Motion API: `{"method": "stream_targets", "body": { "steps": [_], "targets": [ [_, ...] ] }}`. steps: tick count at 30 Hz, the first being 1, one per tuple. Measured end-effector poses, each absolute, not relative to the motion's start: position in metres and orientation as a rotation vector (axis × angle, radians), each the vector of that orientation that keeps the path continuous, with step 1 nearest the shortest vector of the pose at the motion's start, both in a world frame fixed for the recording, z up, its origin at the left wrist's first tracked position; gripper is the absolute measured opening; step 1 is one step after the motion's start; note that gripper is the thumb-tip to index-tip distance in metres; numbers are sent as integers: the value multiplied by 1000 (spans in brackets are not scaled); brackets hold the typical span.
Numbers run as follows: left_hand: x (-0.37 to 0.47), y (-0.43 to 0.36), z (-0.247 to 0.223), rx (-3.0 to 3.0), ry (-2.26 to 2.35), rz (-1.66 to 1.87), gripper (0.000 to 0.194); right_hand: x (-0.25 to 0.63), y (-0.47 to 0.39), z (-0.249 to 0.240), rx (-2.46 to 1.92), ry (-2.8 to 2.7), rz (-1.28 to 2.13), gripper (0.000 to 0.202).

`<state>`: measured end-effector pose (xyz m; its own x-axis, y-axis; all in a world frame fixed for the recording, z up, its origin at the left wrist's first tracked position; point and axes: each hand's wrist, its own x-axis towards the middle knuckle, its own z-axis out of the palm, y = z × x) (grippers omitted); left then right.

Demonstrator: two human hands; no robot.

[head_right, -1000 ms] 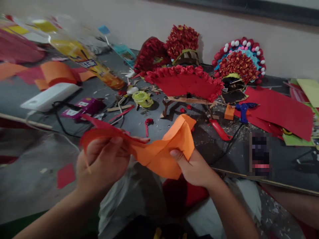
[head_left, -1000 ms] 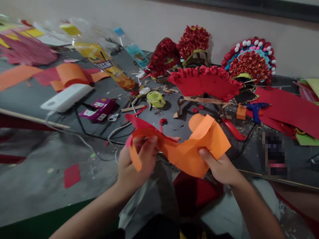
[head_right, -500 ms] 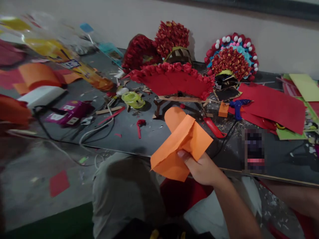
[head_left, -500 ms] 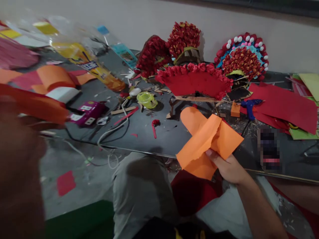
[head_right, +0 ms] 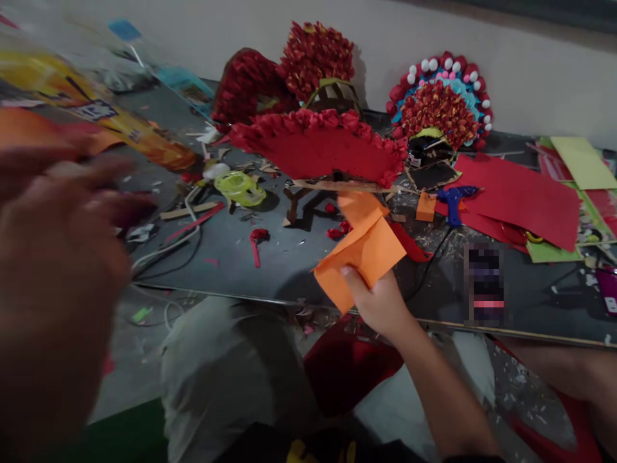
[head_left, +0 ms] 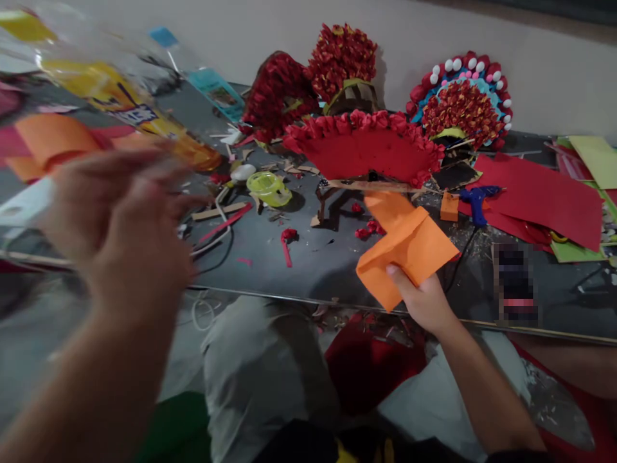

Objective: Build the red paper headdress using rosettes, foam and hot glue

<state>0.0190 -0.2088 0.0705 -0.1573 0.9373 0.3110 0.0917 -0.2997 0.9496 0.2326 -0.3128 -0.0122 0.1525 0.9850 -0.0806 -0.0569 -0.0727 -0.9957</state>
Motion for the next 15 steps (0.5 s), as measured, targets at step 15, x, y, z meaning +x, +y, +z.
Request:
{"method": "stream_targets", "body": {
  "steps": [15],
  "targets": [
    [96,-269,40,762,762,878,62,240,-315,-28,-1090,-949,1286,71]
  ]
}}
